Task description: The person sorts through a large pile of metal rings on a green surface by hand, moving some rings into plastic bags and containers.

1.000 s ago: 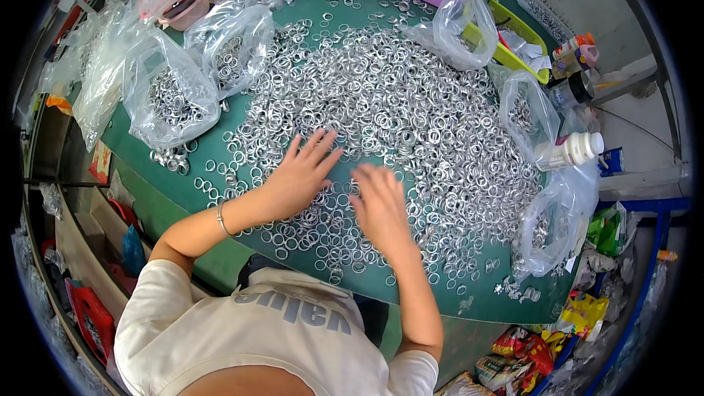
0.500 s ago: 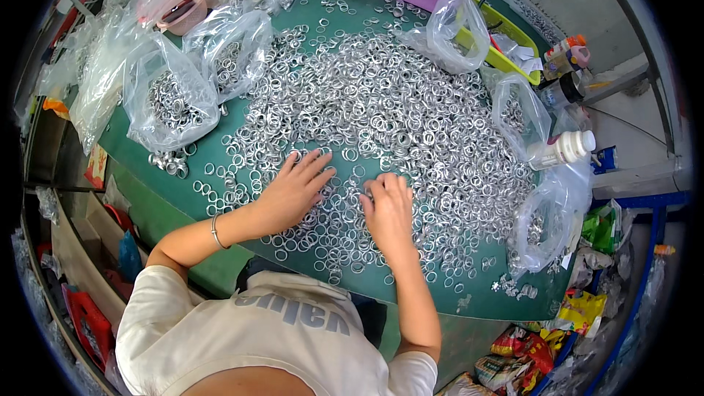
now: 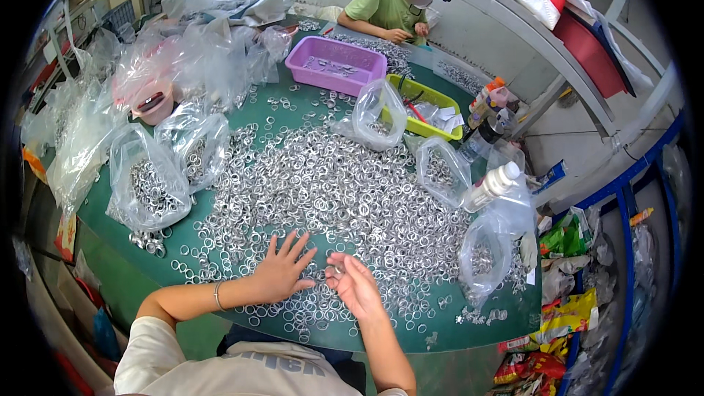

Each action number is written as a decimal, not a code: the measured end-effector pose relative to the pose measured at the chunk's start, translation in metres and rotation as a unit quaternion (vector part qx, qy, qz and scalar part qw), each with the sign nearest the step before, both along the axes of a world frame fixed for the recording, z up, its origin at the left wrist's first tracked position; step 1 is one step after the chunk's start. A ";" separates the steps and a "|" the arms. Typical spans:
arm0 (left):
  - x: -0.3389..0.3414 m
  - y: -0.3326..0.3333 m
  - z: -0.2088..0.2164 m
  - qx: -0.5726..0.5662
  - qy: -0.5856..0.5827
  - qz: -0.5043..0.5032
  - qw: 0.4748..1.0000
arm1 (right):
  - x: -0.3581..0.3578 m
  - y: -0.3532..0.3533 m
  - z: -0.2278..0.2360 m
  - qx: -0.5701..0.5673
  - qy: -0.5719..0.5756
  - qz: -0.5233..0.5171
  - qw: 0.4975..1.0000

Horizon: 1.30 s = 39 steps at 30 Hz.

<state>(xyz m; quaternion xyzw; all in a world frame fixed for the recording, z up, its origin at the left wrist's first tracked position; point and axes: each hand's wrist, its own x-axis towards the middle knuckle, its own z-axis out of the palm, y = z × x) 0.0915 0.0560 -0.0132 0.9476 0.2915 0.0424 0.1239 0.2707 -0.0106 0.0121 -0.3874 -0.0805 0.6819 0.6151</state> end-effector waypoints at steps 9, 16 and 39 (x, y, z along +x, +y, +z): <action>-0.006 -0.004 0.014 -0.030 -0.067 -0.021 0.997 | -0.005 -0.010 -0.016 0.169 -0.772 0.082 0.608; -0.009 -0.013 -0.009 -0.084 -0.058 -0.095 0.990 | -0.014 -0.025 -0.017 0.175 -0.811 0.138 0.542; -0.004 -0.037 0.001 0.089 0.012 -0.038 0.995 | -0.027 -0.058 -0.036 0.291 -0.669 -0.118 0.674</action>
